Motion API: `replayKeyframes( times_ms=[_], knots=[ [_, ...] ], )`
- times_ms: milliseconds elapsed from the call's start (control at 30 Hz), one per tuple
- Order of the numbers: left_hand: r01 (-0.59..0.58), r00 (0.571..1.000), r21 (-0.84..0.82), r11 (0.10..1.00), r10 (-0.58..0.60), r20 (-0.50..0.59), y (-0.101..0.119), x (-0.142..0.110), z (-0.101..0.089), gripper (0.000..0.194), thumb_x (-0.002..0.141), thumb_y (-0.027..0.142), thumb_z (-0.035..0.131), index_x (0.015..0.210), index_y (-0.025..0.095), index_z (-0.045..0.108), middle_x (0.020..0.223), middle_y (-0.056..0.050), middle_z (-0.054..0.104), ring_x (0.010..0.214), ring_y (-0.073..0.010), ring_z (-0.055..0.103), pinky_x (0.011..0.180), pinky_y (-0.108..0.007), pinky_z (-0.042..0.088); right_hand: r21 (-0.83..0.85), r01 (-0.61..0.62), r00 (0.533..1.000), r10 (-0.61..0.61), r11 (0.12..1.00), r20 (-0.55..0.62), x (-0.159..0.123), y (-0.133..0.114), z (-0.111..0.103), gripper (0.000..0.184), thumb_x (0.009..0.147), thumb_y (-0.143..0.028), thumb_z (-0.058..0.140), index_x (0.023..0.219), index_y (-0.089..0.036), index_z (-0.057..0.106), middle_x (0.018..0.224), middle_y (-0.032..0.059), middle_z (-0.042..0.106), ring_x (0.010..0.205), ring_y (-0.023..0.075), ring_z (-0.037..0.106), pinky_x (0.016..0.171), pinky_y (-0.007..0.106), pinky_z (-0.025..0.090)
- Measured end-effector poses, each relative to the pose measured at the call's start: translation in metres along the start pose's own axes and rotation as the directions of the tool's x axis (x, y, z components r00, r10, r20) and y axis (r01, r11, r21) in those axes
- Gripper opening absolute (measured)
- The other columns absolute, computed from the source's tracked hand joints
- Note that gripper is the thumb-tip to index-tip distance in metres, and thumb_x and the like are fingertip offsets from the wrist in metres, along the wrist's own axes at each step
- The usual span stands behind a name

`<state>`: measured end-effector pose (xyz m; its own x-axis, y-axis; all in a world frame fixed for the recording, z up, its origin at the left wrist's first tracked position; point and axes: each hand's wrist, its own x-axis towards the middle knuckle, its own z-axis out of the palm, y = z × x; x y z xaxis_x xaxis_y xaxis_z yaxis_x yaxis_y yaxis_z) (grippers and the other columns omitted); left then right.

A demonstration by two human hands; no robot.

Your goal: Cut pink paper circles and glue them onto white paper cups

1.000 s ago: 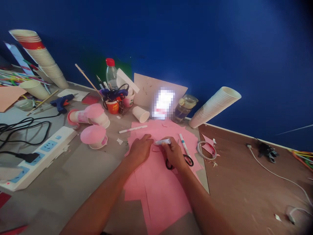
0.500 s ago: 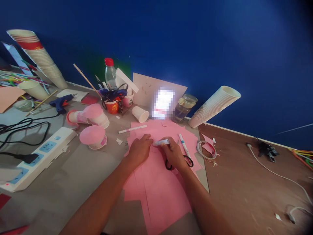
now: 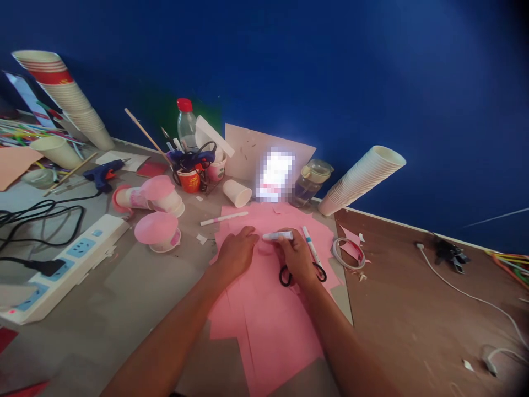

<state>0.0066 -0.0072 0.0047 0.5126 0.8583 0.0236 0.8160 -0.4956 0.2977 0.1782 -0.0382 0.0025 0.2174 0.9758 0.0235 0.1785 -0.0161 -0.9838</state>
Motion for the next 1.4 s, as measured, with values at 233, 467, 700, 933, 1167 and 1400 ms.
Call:
replayKeyframes(
  times_ms=[233,467,700,933,1167,1400],
  knots=[
    [-0.003,1.0,-0.014,1.0,0.004,0.017,0.001,-0.001,-0.003,0.034,0.085,0.014,0.036,0.11,0.024,0.058,0.13,-0.006,0.048,0.087,-0.0186,0.061,0.075,-0.033,0.046,0.166,-0.056,0.998,0.05,0.985,0.036,0.001,0.005,-0.002,0.02,0.082,-0.04,0.053,0.093,-0.022,0.053,0.057,-0.0069,0.048,0.045,0.0086,0.039,0.055,0.027,0.048],
    [0.012,1.0,-0.031,0.999,-0.012,0.014,0.0,0.0,0.001,0.036,0.085,0.015,0.037,0.112,0.025,0.058,0.131,-0.005,0.048,0.086,-0.0181,0.062,0.077,-0.034,0.046,-0.144,0.032,0.999,-0.028,0.989,0.027,0.0,-0.001,-0.001,0.025,0.082,-0.038,0.05,0.097,-0.019,0.057,0.088,0.0044,0.064,0.079,0.0185,0.057,0.071,0.031,0.047],
    [0.001,1.0,-0.019,1.0,-0.001,0.006,0.0,0.0,0.001,0.034,0.086,0.015,0.035,0.11,0.024,0.058,0.13,-0.005,0.049,0.089,-0.0185,0.062,0.075,-0.033,0.046,-0.285,0.034,0.992,0.002,0.958,0.124,-0.005,-0.01,0.001,0.021,0.083,-0.034,0.048,0.096,-0.021,0.057,0.083,0.0027,0.065,0.076,0.0189,0.058,0.067,0.03,0.044],
    [0.002,1.0,-0.013,1.0,-0.002,0.017,-0.001,-0.001,-0.001,0.035,0.083,0.012,0.037,0.109,0.024,0.058,0.131,-0.005,0.048,0.087,-0.0178,0.061,0.077,-0.034,0.047,0.125,-0.145,0.978,0.122,0.982,0.17,0.0,-0.005,-0.01,0.022,0.08,-0.043,0.052,0.077,-0.021,0.053,0.052,-0.0052,0.047,0.044,0.0111,0.038,0.051,0.027,0.04],
    [-0.003,1.0,-0.025,1.0,0.003,-0.023,-0.003,-0.001,0.003,0.034,0.082,0.011,0.039,0.106,0.023,0.06,0.13,-0.005,0.05,0.08,-0.0161,0.062,0.075,-0.033,0.048,0.521,-0.099,0.993,0.055,0.848,0.1,0.008,-0.006,-0.027,0.024,0.08,-0.047,0.049,0.089,-0.026,0.057,0.058,-0.0056,0.047,0.044,0.01,0.04,0.076,0.041,0.05],
    [0.004,0.978,-0.238,0.971,-0.054,-0.203,-0.008,0.003,0.009,0.032,0.082,0.012,0.04,0.106,0.021,0.059,0.118,-0.004,0.058,0.096,-0.0156,0.059,0.083,-0.029,0.047,0.408,0.124,0.992,-0.099,0.905,-0.083,0.012,0.002,-0.026,0.029,0.076,-0.025,0.057,0.106,-0.026,0.057,0.084,0.0003,0.062,0.067,0.0128,0.055,0.074,0.033,0.048]
  ],
)
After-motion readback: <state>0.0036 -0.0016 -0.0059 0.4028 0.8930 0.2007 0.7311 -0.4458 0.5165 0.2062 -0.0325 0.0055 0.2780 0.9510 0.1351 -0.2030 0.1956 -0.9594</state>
